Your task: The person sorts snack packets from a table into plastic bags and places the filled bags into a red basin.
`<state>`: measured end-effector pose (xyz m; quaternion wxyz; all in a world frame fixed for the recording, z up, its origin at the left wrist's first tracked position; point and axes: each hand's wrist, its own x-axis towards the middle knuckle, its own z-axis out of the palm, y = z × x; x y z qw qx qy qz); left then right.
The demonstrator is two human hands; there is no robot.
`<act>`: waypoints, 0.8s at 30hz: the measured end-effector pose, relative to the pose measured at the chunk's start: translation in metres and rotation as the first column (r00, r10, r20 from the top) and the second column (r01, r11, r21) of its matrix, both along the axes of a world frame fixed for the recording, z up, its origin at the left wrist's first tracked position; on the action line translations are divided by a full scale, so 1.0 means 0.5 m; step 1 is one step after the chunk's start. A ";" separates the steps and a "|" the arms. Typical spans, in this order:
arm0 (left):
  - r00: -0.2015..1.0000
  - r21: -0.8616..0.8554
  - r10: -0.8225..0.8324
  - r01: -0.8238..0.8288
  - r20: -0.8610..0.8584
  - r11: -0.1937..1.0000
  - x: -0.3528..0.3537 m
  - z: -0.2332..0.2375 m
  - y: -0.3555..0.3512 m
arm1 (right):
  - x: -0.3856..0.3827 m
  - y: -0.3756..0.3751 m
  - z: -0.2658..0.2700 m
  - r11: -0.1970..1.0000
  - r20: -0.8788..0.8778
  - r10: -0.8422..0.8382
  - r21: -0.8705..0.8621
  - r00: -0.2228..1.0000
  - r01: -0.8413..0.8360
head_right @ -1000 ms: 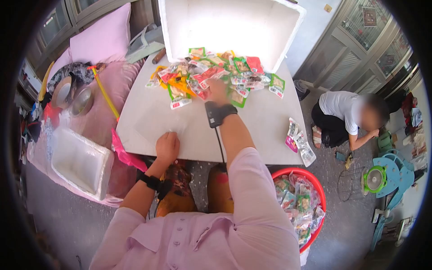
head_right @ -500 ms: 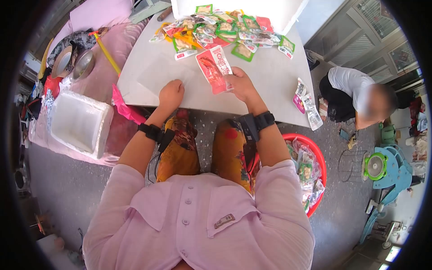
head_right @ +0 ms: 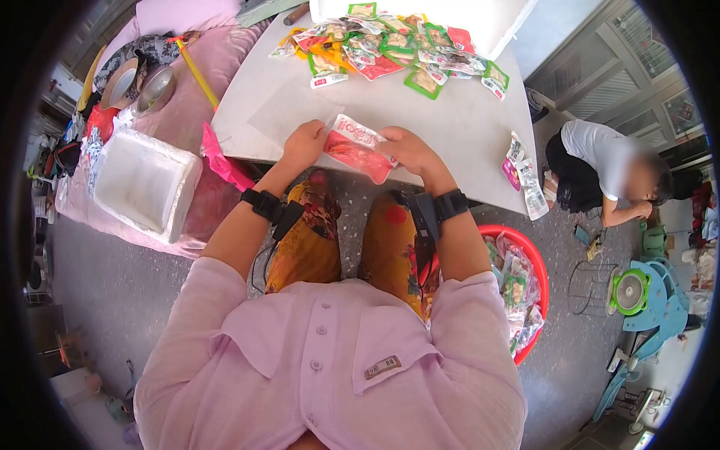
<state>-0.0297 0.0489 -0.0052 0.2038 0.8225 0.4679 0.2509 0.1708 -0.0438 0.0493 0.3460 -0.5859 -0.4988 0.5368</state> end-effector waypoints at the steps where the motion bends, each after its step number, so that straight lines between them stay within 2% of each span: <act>1: 1.000 0.004 -0.015 0.015 -0.015 1.000 0.002 0.006 -0.003 | -0.002 0.002 0.005 0.999 0.007 0.045 0.012 0.999 -0.045; 4: 0.989 0.089 0.000 0.013 -0.149 0.996 0.002 0.032 -0.024 | -0.008 0.017 0.001 0.998 0.031 0.040 -0.039 0.999 -0.039; 6: 0.983 0.088 -0.023 0.040 -0.181 0.995 0.003 0.030 -0.034 | -0.009 0.030 -0.028 0.999 -0.069 0.018 -0.036 0.997 -0.021; 10: 0.988 0.103 -0.038 0.054 -0.149 0.993 0.020 0.026 -0.045 | -0.018 0.078 -0.072 0.999 -0.127 0.013 -0.040 0.992 -0.019; 13: 0.992 0.027 -0.074 0.077 -0.104 0.997 0.026 0.039 -0.053 | -0.056 0.069 -0.053 0.996 -0.211 -0.077 0.023 0.975 0.084; 14: 0.992 0.026 -0.061 0.065 -0.112 0.998 0.028 0.037 -0.054 | -0.087 0.038 -0.002 0.980 -0.247 -0.190 0.004 0.950 0.197; 17: 0.993 0.045 -0.032 0.037 -0.110 0.998 0.021 0.032 -0.049 | -0.055 0.058 -0.049 0.996 -0.031 0.085 0.008 0.996 -0.085; 20: 0.994 0.093 -0.066 0.074 -0.084 0.993 0.012 0.025 -0.063 | -0.049 0.039 -0.015 0.983 0.243 0.182 -0.059 0.953 -0.172; 22: 0.992 0.158 -0.085 0.099 -0.090 0.982 0.014 0.025 -0.064 | -0.045 0.044 -0.025 0.998 0.208 0.069 -0.021 0.976 -0.067; 23: 0.991 0.130 -0.110 0.119 -0.076 0.984 0.019 0.014 -0.051 | -0.038 0.062 -0.026 1.000 0.199 0.009 0.022 0.980 -0.014; 24: 0.994 0.129 -0.083 0.092 -0.073 0.987 0.027 0.028 -0.050 | -0.043 0.077 -0.045 0.991 -0.026 -0.130 -0.037 0.991 0.129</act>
